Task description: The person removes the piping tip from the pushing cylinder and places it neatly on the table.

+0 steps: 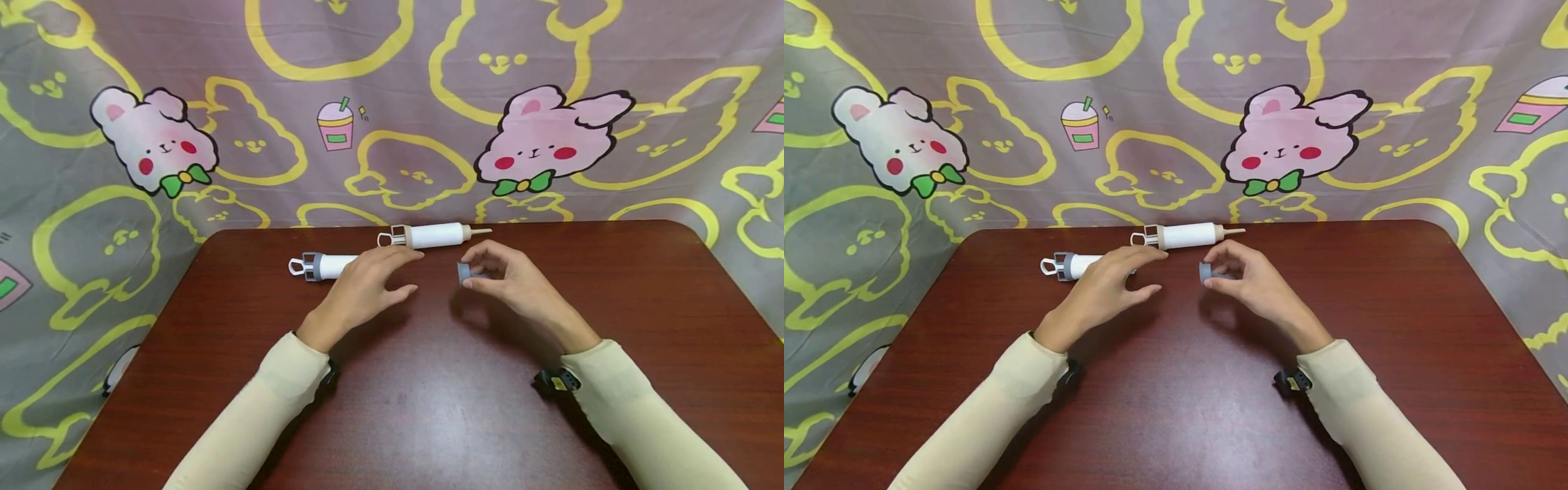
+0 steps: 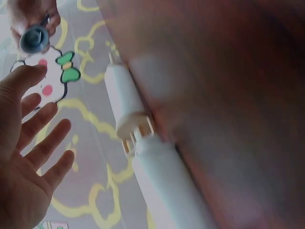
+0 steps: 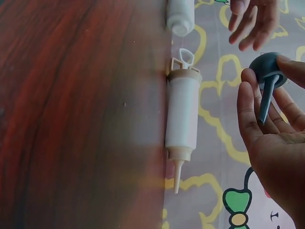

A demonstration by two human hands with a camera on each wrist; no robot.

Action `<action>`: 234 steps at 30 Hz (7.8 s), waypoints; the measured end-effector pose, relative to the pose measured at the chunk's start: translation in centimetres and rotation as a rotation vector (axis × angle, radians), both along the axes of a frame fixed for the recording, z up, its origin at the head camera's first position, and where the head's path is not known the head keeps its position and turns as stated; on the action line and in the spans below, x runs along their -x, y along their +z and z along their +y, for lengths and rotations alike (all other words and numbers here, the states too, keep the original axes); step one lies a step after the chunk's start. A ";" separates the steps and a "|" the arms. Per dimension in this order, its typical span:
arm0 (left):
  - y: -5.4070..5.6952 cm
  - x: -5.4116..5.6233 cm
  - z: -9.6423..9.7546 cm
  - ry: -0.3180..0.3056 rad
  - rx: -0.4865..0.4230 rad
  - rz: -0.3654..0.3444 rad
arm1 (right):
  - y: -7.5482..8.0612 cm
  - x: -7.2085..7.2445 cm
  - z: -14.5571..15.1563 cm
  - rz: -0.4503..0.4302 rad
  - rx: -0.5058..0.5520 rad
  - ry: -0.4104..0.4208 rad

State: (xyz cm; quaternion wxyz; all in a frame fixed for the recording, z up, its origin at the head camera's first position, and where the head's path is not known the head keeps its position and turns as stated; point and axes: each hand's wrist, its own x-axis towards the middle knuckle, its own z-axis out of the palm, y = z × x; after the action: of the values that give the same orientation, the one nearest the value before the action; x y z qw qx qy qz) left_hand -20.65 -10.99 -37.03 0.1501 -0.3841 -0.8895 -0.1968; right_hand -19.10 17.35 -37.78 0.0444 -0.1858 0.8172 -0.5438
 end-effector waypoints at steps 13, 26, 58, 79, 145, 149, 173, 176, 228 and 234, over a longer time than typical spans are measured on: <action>-1.2 -0.8 3.3 -0.063 -0.162 0.097 | 0.1 0.0 -0.1 0.011 0.023 0.003; -1.3 -1.1 4.8 -0.103 -0.220 0.143 | 0.2 0.0 -0.4 0.017 0.060 0.015; -1.0 -1.1 4.7 -0.139 -0.306 0.117 | 0.6 -0.6 0.0 0.028 0.082 0.003; -0.5 -1.4 4.5 -0.146 -0.472 -0.086 | 0.1 -0.5 0.5 0.023 0.026 -0.012; -0.2 -1.6 4.3 -0.169 -0.397 -0.152 | 0.4 -0.7 -0.1 0.034 0.054 0.047; -0.2 -1.6 4.4 -0.166 -0.396 -0.152 | 0.4 -0.8 -0.3 0.011 0.091 0.050; -0.3 -1.4 4.7 -0.185 -0.418 -0.135 | 0.3 -0.5 -0.8 -0.011 0.163 0.062; -0.3 -1.4 4.7 -0.188 -0.418 -0.136 | 0.3 -0.5 -0.8 -0.013 0.166 0.064; -0.7 -0.8 3.0 -0.025 -0.300 -0.091 | 0.4 1.3 0.6 0.030 -0.079 -0.068; -0.8 -0.7 3.0 -0.004 -0.299 -0.124 | 0.3 1.8 0.6 0.042 -0.132 -0.070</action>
State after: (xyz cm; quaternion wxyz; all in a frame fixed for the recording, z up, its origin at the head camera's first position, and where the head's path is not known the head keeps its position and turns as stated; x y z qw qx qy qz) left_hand -19.94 -7.94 -37.80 0.1498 -0.3463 -0.8572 -0.3505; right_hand -20.95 17.94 -37.52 0.0202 -0.1652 0.8579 -0.4861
